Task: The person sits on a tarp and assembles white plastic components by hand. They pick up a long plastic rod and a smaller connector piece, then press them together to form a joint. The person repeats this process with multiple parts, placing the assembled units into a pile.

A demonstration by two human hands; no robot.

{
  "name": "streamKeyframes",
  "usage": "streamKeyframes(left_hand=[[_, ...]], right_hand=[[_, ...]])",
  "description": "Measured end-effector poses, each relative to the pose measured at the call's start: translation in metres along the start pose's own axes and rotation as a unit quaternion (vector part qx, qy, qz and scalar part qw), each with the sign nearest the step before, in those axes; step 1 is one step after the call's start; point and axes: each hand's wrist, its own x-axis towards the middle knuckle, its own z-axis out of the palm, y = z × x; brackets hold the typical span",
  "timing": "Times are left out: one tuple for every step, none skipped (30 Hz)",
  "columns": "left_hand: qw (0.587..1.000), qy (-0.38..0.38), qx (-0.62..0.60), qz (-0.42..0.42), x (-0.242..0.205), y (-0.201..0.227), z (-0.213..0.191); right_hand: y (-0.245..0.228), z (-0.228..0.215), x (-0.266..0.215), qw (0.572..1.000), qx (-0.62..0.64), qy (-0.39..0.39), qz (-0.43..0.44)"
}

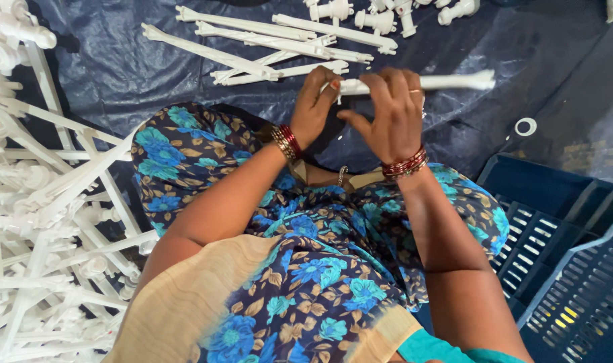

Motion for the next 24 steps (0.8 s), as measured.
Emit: streamKeyframes(left_hand=[[1.000,-0.018,-0.019,0.007,0.002,-0.001,-0.002],[0.999,-0.035,0.002,0.023,0.002,-0.002,-0.003],[0.998,-0.053,0.022,0.039,0.002,-0.002,-0.005],[0.995,-0.070,0.043,0.054,0.001,-0.002,-0.006],[0.994,-0.067,0.060,0.058,0.001,-0.001,-0.007],[0.993,-0.064,0.077,0.061,0.000,0.000,-0.008],[0.992,-0.061,0.093,0.064,0.000,0.002,-0.009],[0.993,-0.067,0.087,0.045,0.001,0.005,-0.010],[0.994,-0.073,0.081,0.026,0.002,0.009,-0.012],[0.994,-0.080,0.075,0.006,0.003,0.013,-0.013],[0.993,-0.087,0.065,-0.037,0.004,0.016,-0.014],[0.991,-0.095,0.053,-0.080,0.005,0.020,-0.015],[0.986,-0.103,0.041,-0.123,0.005,0.023,-0.015],[0.988,-0.105,0.079,-0.078,0.006,0.026,-0.016],[0.987,-0.107,0.117,-0.033,0.006,0.029,-0.017],[0.982,-0.110,0.154,0.013,0.006,0.031,-0.018],[0.980,-0.115,0.159,0.024,0.006,0.032,-0.019],[0.978,-0.120,0.164,0.036,0.006,0.033,-0.020],[0.976,-0.125,0.170,0.047,0.006,0.034,-0.021],[0.975,-0.119,0.179,0.048,0.005,0.035,-0.020],[0.974,-0.112,0.189,0.049,0.003,0.036,-0.019],[0.973,-0.106,0.199,0.050,0.003,0.036,-0.018],[0.973,-0.106,0.200,0.042,0.003,0.037,-0.018],[0.973,-0.106,0.201,0.034,0.003,0.036,-0.017]], right_hand=[[0.003,-0.003,0.002,0.993,-0.075,0.045,-0.081],[0.005,-0.003,0.004,0.998,-0.033,-0.006,-0.062],[0.009,0.001,0.005,0.997,0.009,-0.057,-0.043],[0.012,0.006,0.004,0.992,0.052,-0.109,-0.024],[0.014,0.011,0.001,0.988,0.081,-0.133,-0.005],[0.016,0.018,-0.003,0.981,0.110,-0.159,0.015],[0.018,0.023,-0.008,0.972,0.140,-0.184,0.035],[0.019,0.028,-0.011,0.971,0.139,-0.187,0.057],[0.019,0.033,-0.014,0.969,0.139,-0.190,0.080],[0.019,0.037,-0.017,0.966,0.139,-0.192,0.103],[0.018,0.041,-0.019,0.970,0.139,-0.176,0.093],[0.017,0.045,-0.020,0.974,0.138,-0.161,0.084],[0.016,0.046,-0.022,0.977,0.137,-0.146,0.075],[0.015,0.048,-0.023,0.978,0.144,-0.135,0.072],[0.014,0.048,-0.023,0.978,0.151,-0.124,0.070],[0.013,0.048,-0.024,0.979,0.158,-0.114,0.067],[0.012,0.048,-0.024,0.978,0.157,-0.115,0.074],[0.012,0.048,-0.023,0.978,0.155,-0.116,0.079],[0.011,0.048,-0.024,0.977,0.154,-0.118,0.085],[0.010,0.048,-0.025,0.978,0.151,-0.117,0.089],[0.009,0.048,-0.025,0.978,0.148,-0.116,0.094],[0.009,0.048,-0.025,0.978,0.145,-0.114,0.098],[0.009,0.050,-0.026,0.979,0.137,-0.111,0.106],[0.008,0.052,-0.027,0.979,0.130,-0.108,0.114]])
